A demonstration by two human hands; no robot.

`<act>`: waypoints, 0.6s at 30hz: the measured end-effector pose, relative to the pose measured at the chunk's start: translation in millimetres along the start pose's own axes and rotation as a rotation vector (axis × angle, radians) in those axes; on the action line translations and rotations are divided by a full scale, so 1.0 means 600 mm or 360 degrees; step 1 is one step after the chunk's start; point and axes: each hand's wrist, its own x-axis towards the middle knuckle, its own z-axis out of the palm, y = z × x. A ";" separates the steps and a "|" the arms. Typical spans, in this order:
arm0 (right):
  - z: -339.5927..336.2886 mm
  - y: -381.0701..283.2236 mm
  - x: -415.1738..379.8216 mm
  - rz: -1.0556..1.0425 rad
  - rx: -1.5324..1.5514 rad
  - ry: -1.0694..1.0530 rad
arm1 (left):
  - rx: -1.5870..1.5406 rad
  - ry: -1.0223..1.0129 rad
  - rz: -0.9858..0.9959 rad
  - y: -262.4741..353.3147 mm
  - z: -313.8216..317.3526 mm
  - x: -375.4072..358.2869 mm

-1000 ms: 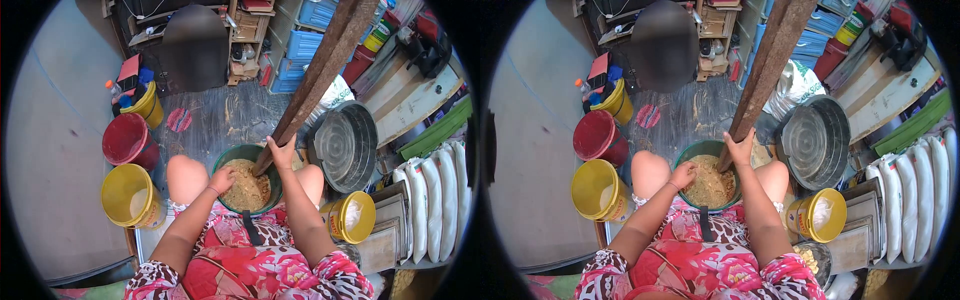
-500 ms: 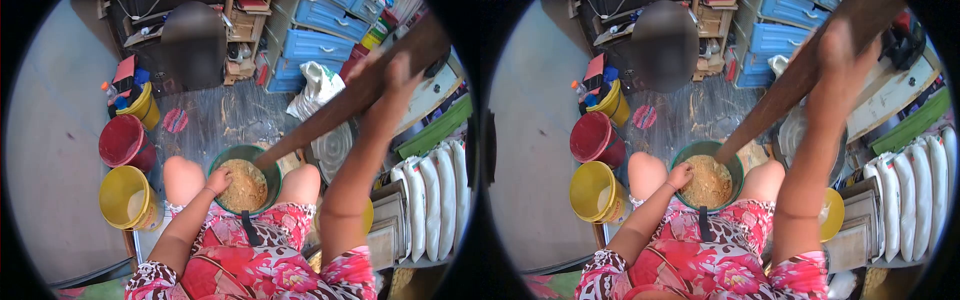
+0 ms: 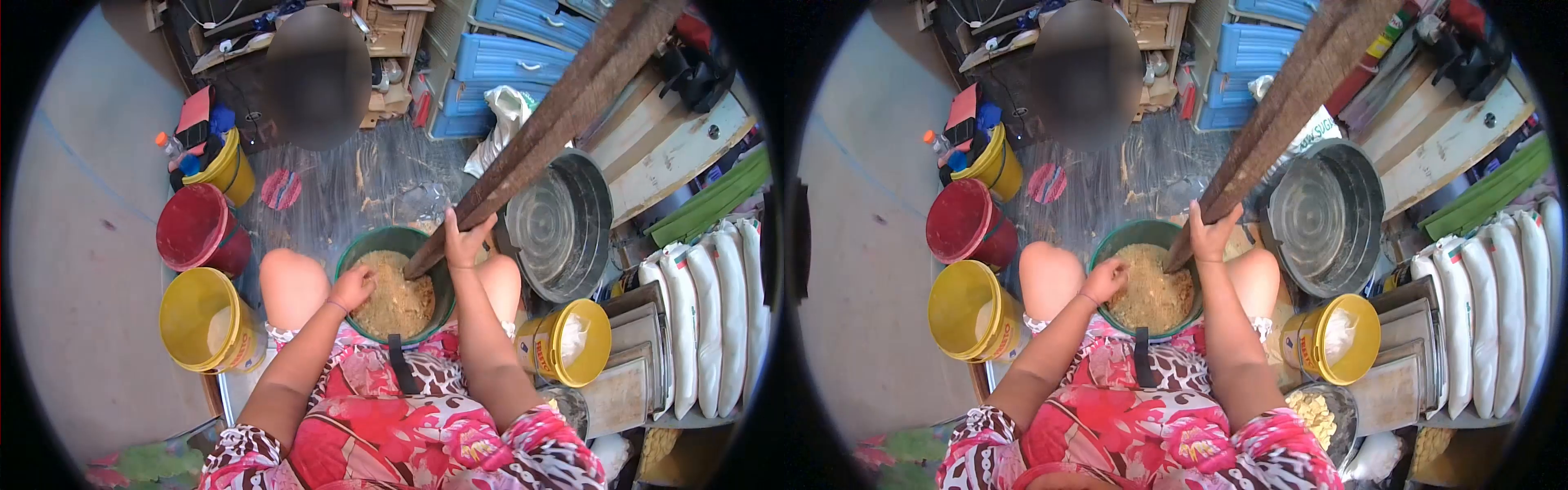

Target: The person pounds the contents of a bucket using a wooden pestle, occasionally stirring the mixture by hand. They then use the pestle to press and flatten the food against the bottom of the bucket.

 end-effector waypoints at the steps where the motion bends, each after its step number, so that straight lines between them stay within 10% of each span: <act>1: -0.004 -0.007 0.000 0.0042 0.0020 -0.0030 | 0.0005 0.0016 0.0007 -0.002 0.004 0.002; 10: -0.060 -0.087 0.013 -0.0104 0.0253 0.0074 | 0.0169 -0.0096 -0.0053 -0.002 0.001 0.000; 15: -0.049 -0.327 0.178 -0.0981 -0.0267 0.0286 | 0.0169 -0.0097 0.0006 -0.003 -0.003 0.003; 18: -0.102 -0.559 0.410 -0.0453 0.0602 -0.0803 | 0.0181 -0.0065 -0.0005 -0.008 0.003 0.007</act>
